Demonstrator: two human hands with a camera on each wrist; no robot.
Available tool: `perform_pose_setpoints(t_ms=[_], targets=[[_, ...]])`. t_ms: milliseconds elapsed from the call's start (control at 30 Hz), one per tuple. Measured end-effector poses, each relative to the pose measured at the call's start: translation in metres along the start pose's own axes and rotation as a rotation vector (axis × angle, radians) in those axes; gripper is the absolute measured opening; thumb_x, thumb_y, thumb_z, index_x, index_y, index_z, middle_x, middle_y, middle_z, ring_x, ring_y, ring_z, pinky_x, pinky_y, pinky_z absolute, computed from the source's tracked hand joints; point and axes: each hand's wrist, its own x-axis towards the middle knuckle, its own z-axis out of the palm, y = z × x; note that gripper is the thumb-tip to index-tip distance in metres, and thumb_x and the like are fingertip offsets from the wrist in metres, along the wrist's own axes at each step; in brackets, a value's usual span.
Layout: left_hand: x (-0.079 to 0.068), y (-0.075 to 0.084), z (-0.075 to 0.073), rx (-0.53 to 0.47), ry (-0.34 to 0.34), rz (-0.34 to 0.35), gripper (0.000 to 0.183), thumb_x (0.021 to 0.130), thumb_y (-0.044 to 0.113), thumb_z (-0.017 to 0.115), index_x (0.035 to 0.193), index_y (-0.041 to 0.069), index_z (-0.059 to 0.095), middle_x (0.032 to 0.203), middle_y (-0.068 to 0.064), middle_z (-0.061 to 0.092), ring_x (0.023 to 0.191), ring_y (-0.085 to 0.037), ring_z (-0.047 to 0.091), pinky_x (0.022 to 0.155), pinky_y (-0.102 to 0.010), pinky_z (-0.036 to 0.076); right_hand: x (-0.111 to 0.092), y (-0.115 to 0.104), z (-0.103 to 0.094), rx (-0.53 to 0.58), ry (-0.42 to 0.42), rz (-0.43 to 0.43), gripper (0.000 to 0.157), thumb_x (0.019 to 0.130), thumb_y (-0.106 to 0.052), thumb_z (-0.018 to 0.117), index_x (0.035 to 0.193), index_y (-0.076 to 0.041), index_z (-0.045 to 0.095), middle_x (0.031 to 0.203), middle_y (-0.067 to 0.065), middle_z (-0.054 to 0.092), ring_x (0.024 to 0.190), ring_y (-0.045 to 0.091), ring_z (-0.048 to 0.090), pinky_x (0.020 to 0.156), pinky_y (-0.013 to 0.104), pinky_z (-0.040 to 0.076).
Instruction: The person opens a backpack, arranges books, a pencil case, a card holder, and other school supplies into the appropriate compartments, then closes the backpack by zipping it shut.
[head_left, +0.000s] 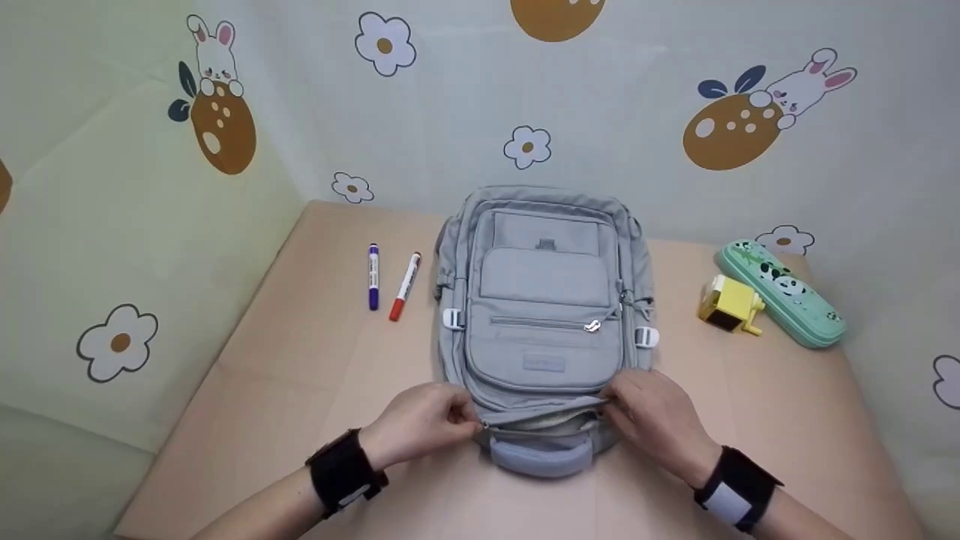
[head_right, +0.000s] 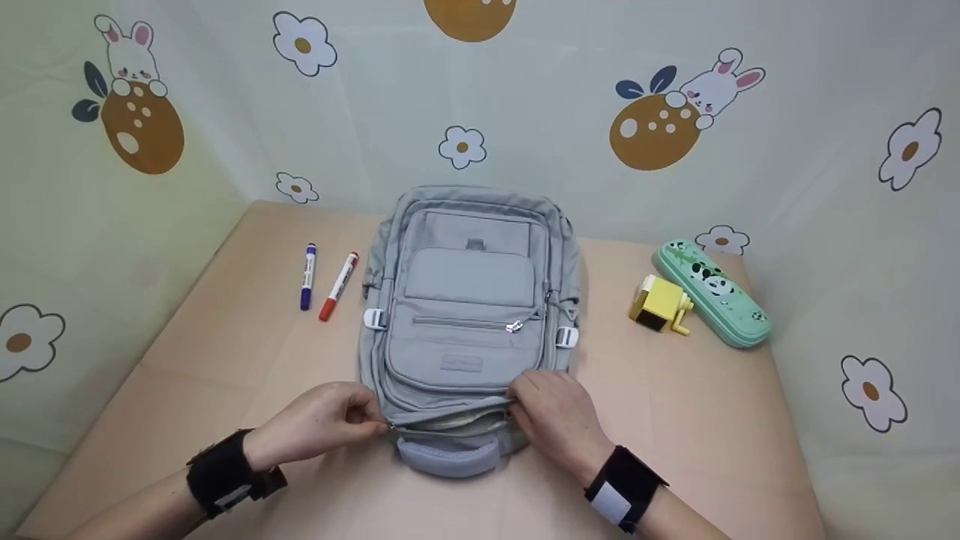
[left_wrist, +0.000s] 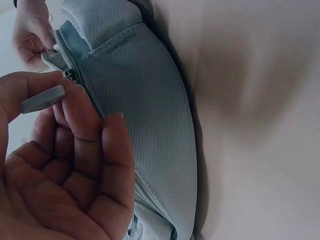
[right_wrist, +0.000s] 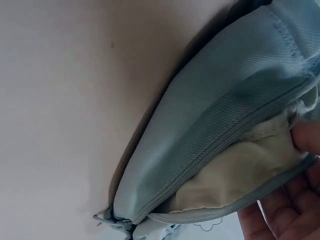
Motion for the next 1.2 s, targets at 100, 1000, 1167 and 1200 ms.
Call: perform_pose_setpoints(t_ms=[100, 1000, 1167, 1200], targets=[[0.0, 0.0, 0.0, -0.015, -0.003, 0.0, 0.004, 0.085, 0.019, 0.077, 0.083, 0.018, 0.075, 0.074, 0.018, 0.061, 0.066, -0.002, 0.053, 0.061, -0.026, 0.045, 0.0, 0.001, 0.005, -0.032, 0.009, -0.044, 0.027, 0.074, -0.004, 0.081, 0.087, -0.017, 0.061, 0.085, -0.008, 0.06, 0.075, 0.013, 0.058, 0.064, 0.032, 0.048], [0.017, 0.038, 0.026, 0.048, -0.005, 0.085, 0.005, 0.086, 0.021, 0.076, 0.081, 0.022, 0.077, 0.07, 0.022, 0.063, 0.06, 0.003, 0.052, 0.055, -0.019, 0.042, -0.017, 0.003, 0.008, -0.005, 0.027, -0.14, 0.009, 0.085, -0.014, 0.074, 0.091, -0.016, 0.068, 0.091, -0.004, 0.066, 0.081, 0.018, 0.061, 0.067, 0.035, 0.048], [0.028, 0.051, 0.039, 0.211, -0.002, 0.178, 0.006, 0.086, 0.023, 0.076, 0.081, 0.025, 0.078, 0.066, 0.023, 0.058, 0.057, 0.005, 0.047, 0.052, -0.017, 0.036, -0.018, 0.002, 0.008, 0.003, 0.013, -0.127, 0.016, 0.08, -0.01, 0.076, 0.092, -0.016, 0.069, 0.092, -0.005, 0.067, 0.082, 0.018, 0.061, 0.068, 0.035, 0.049], [0.03, 0.052, 0.04, 0.236, -0.002, 0.189, 0.005, 0.087, 0.023, 0.076, 0.082, 0.025, 0.078, 0.066, 0.023, 0.057, 0.057, 0.005, 0.047, 0.051, -0.017, 0.035, -0.018, 0.002, 0.008, 0.005, 0.004, -0.12, 0.016, 0.08, -0.01, 0.076, 0.093, -0.017, 0.069, 0.092, -0.005, 0.067, 0.083, 0.018, 0.061, 0.068, 0.035, 0.049]])
